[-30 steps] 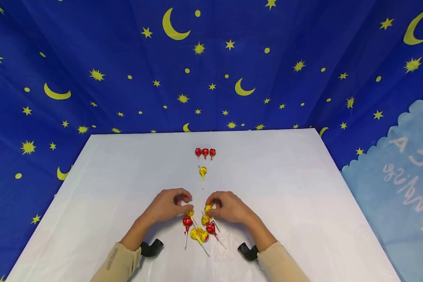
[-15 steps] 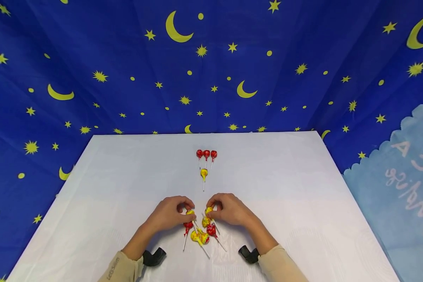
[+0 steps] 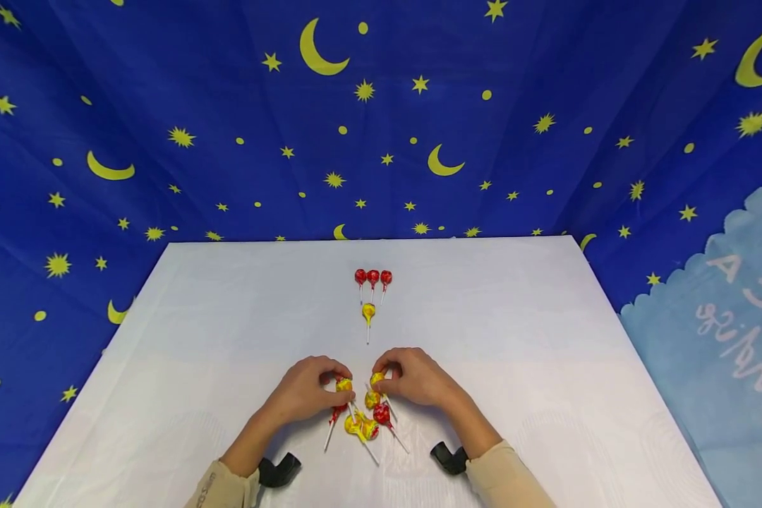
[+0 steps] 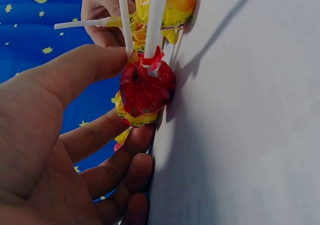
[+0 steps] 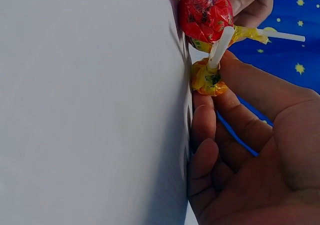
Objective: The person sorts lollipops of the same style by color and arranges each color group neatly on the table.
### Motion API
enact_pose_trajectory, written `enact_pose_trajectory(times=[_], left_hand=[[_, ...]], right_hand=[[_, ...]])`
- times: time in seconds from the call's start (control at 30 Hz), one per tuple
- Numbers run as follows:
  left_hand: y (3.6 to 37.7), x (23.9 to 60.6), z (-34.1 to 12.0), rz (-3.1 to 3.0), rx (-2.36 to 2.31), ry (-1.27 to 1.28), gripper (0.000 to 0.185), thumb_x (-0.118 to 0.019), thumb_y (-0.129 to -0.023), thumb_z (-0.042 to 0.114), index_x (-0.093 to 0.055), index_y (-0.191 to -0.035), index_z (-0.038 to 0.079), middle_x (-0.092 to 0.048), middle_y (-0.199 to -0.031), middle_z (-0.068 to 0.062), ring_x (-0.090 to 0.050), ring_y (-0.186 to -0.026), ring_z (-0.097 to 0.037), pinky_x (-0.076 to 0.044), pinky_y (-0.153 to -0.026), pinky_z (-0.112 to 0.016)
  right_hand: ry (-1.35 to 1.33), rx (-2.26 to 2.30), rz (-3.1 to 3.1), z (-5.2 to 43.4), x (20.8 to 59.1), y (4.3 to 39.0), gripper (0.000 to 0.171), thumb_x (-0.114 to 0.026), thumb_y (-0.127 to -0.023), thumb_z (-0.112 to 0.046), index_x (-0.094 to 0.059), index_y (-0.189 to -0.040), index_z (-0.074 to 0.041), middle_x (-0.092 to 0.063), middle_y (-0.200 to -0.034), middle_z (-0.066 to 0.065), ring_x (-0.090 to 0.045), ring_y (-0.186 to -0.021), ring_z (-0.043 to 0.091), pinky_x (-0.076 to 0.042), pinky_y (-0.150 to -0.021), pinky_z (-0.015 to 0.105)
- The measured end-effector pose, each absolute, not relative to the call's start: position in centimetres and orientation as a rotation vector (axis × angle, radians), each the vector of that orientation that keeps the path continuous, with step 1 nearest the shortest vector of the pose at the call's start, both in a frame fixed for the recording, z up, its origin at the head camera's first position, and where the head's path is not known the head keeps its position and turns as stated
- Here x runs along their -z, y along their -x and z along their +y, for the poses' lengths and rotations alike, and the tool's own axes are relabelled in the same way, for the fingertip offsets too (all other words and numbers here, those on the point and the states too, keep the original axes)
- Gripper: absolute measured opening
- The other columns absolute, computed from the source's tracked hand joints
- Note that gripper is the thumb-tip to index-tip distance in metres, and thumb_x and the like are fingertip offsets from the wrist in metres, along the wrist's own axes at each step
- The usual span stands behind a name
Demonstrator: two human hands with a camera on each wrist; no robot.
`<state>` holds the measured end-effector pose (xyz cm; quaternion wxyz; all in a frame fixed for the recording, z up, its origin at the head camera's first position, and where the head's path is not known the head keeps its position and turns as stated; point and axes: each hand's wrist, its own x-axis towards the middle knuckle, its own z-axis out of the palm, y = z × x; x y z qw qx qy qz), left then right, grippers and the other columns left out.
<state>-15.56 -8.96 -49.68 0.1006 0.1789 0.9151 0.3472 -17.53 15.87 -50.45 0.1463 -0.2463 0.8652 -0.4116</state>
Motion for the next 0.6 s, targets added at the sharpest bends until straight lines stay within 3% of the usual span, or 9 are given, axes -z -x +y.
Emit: enact_pose_trajectory(times=[0.23,0.6], left_hand=[[15.5,50.2,-9.1,2.670,-1.161,-0.498,0.015,-0.075,-0.082,0.033,-0.072,-0.094,0.024,-0.062,-0.081,0.016,-0.053,-0.075,-0.011,-0.042,-0.067,-0.031],[15.7,51.0,-9.2,2.637,-1.242,-0.451,0.018,-0.077,-0.080,0.037,-0.075,-0.094,0.027,-0.064,-0.087,0.017,-0.054,-0.081,-0.011,-0.043,-0.074,-0.033]], right_hand=[[0.709,1.198,2.484,16.0,50.6,17.5,0.016,-0.076,-0.084,-0.026,-0.069,-0.098,-0.021,-0.060,-0.078,-0.007,-0.054,-0.066,0.011,-0.045,-0.059,0.027],[0.658,1.193,2.454,16.1,50.1,17.6,0.016,-0.074,-0.085,-0.023,-0.070,-0.099,-0.019,-0.059,-0.074,-0.006,-0.053,-0.064,0.012,-0.045,-0.058,0.029]])
